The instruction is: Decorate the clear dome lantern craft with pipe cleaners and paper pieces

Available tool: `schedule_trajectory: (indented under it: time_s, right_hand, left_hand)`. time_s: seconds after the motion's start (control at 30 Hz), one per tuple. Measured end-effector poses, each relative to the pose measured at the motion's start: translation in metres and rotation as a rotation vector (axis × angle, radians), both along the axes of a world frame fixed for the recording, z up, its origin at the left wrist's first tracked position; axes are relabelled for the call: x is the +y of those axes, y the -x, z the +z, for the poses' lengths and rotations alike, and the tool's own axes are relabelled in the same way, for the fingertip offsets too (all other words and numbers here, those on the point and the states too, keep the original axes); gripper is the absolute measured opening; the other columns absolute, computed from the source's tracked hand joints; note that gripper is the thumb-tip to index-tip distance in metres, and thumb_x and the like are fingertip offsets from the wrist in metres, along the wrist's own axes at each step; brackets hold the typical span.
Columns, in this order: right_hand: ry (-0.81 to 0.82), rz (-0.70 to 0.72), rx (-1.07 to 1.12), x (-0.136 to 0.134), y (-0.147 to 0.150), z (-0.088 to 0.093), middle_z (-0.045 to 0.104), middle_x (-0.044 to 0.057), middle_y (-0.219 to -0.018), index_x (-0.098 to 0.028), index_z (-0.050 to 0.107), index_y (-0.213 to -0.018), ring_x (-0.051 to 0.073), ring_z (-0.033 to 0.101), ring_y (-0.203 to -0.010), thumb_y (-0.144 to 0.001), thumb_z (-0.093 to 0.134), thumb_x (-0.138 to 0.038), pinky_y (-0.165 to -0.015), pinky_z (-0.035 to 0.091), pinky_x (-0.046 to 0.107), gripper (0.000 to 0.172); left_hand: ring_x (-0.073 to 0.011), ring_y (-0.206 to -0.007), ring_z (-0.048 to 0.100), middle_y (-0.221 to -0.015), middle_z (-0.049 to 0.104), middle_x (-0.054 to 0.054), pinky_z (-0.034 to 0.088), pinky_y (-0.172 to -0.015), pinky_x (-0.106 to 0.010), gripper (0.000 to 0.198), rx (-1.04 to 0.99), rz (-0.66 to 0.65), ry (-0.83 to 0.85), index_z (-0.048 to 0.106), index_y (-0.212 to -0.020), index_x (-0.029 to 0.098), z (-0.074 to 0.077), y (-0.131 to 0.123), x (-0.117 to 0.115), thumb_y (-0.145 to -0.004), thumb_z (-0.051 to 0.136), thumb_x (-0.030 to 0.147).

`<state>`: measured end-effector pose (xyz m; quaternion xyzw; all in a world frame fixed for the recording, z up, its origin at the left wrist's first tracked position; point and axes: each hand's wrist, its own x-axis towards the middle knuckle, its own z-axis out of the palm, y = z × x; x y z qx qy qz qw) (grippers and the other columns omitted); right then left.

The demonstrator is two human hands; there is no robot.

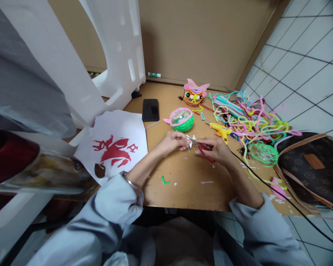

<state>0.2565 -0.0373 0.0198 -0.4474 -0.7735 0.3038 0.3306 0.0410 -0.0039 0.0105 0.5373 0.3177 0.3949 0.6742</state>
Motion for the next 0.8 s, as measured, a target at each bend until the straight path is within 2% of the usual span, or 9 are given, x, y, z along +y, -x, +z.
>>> schedule_trajectory:
  time_s: [0.23, 0.33, 0.4, 0.5, 0.6, 0.73, 0.8]
  right_hand:
    - [0.074, -0.028, -0.028, 0.001, -0.006, -0.002, 0.059, -0.003, -0.064, -0.012, 0.079, -0.101, 0.009, 0.042, -0.052, -0.076, 0.076, -0.049, -0.05, 0.033, 0.022, 0.045]
    - [0.05, -0.032, -0.208, 0.001, -0.007, -0.002, 0.068, -0.001, -0.074, -0.015, 0.077, -0.103, 0.012, 0.053, -0.059, -0.076, 0.078, -0.035, -0.057, 0.038, 0.023, 0.033]
    - [0.007, -0.037, -0.382, 0.0, -0.004, -0.002, 0.074, 0.002, -0.085, -0.018, 0.076, -0.105, 0.015, 0.062, -0.07, -0.074, 0.077, -0.021, -0.065, 0.042, 0.024, 0.032]
    - [-0.062, 0.059, -0.538, -0.006, 0.007, -0.001, 0.075, 0.005, -0.093, -0.02, 0.075, -0.107, 0.018, 0.066, -0.081, -0.076, 0.07, -0.009, -0.074, 0.044, 0.026, 0.033]
    - [-0.135, 0.179, -0.592, -0.015, 0.017, 0.0, 0.072, 0.006, -0.089, -0.02, 0.075, -0.104, 0.017, 0.064, -0.079, -0.085, 0.062, -0.008, -0.075, 0.042, 0.027, 0.027]
    - [-0.166, 0.198, -0.604, -0.023, 0.024, 0.0, 0.066, 0.006, -0.085, -0.019, 0.075, -0.103, 0.016, 0.058, -0.074, -0.089, 0.059, -0.011, -0.07, 0.039, 0.026, 0.023]
    - [-0.177, 0.204, -0.541, -0.024, 0.025, -0.002, 0.064, 0.005, -0.084, -0.018, 0.075, -0.092, 0.014, 0.056, -0.072, -0.09, 0.058, -0.012, -0.068, 0.038, 0.026, 0.018]
  left_hand:
    - [-0.0083, -0.049, 0.053, -0.058, 0.068, -0.004, 0.042, -0.052, -0.023, 0.037, 0.009, 0.024, 0.006, 0.072, -0.059, 0.015, 0.001, 0.006, 0.005, -0.052, 0.093, 0.044]
    - [-0.0085, -0.053, 0.056, -0.062, 0.07, -0.004, 0.045, -0.053, -0.022, 0.039, -0.048, 0.1, 0.016, 0.074, -0.063, 0.014, 0.003, 0.009, 0.009, -0.052, 0.094, 0.046]
    - [-0.0087, -0.056, 0.058, -0.066, 0.07, -0.004, 0.045, -0.053, -0.021, 0.04, -0.104, 0.163, 0.024, 0.074, -0.065, 0.014, 0.005, 0.011, 0.011, -0.051, 0.095, 0.045]
    - [-0.0084, -0.059, 0.06, -0.068, 0.07, -0.004, 0.046, -0.055, -0.019, 0.04, -0.161, 0.194, 0.071, 0.074, -0.068, 0.013, 0.005, 0.011, 0.012, -0.051, 0.095, 0.041]
    - [-0.0082, -0.062, 0.062, -0.071, 0.071, -0.004, 0.049, -0.058, -0.019, 0.038, -0.19, 0.17, 0.14, 0.073, -0.071, 0.012, 0.003, 0.008, 0.011, -0.052, 0.096, 0.036]
    - [-0.0072, -0.062, 0.062, -0.074, 0.072, -0.004, 0.049, -0.058, -0.017, 0.033, -0.212, 0.144, 0.204, 0.073, -0.073, 0.012, 0.002, 0.004, 0.007, -0.056, 0.094, 0.031]
    - [-0.007, -0.063, 0.062, -0.076, 0.073, -0.004, 0.049, -0.058, -0.017, 0.032, -0.218, 0.125, 0.219, 0.074, -0.075, 0.013, 0.002, 0.002, 0.004, -0.058, 0.093, 0.031]
